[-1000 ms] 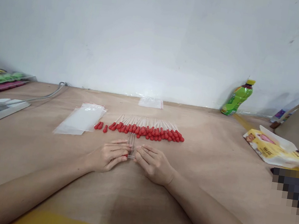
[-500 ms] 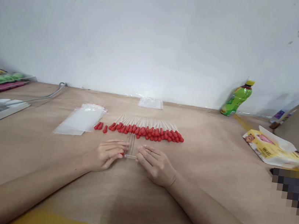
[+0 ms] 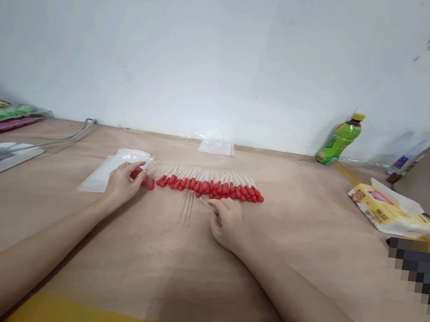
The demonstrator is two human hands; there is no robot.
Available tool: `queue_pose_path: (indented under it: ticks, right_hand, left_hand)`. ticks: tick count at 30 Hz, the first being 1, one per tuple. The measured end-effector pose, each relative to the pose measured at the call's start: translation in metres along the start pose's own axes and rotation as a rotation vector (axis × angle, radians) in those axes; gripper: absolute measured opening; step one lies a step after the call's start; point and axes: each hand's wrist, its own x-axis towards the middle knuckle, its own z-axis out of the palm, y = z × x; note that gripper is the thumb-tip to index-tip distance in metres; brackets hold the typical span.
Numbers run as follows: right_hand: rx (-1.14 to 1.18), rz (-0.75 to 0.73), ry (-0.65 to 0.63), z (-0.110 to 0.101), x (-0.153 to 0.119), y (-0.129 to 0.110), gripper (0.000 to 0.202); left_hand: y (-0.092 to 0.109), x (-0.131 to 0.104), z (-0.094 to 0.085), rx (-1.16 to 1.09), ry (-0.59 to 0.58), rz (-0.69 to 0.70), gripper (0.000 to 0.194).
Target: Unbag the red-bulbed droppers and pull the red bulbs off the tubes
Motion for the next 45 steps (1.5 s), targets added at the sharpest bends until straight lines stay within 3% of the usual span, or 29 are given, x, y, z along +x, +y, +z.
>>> queue_pose_path:
  ticks: [8, 14, 19, 26, 30, 35, 40, 45]
  right_hand:
    - [0.102, 0.026, 0.018, 0.013, 0.005, -0.011, 0.018]
    - [-0.006, 0.005, -0.005, 0.02, 0.015, -0.02, 0.018]
    - [-0.191, 0.008, -0.031, 0.025, 0.022, -0.027, 0.016]
    - [-0.266, 0.035, -0.05, 0.035, 0.027, -0.023, 0.018]
    - [-0.279, 0.048, -0.06, 0.036, 0.027, -0.026, 0.016]
    - [-0.149, 0.082, -0.112, 0.03, 0.024, -0.037, 0.013]
    - [0.026, 0.095, -0.142, 0.025, 0.021, -0.042, 0.018]
    - [0.123, 0.125, -0.055, 0.019, 0.018, -0.037, 0.017]
  left_hand:
    - [-0.005, 0.002, 0.014, 0.042, -0.066, 0.037, 0.032]
    - [-0.002, 0.0, 0.006, 0.034, -0.098, 0.017, 0.034]
    - [0.0, -0.003, -0.002, 0.027, -0.054, 0.038, 0.031]
    - [0.0, -0.008, 0.004, -0.033, 0.03, 0.111, 0.026]
    - [0.013, -0.01, 0.004, -0.018, 0.042, 0.249, 0.022]
    - [0.046, -0.011, 0.007, -0.019, -0.112, 0.41, 0.02]
    - [0.066, -0.006, 0.023, -0.018, -0.193, 0.473, 0.028]
    - [0.071, 0.0, 0.038, -0.054, -0.192, 0.495, 0.022]
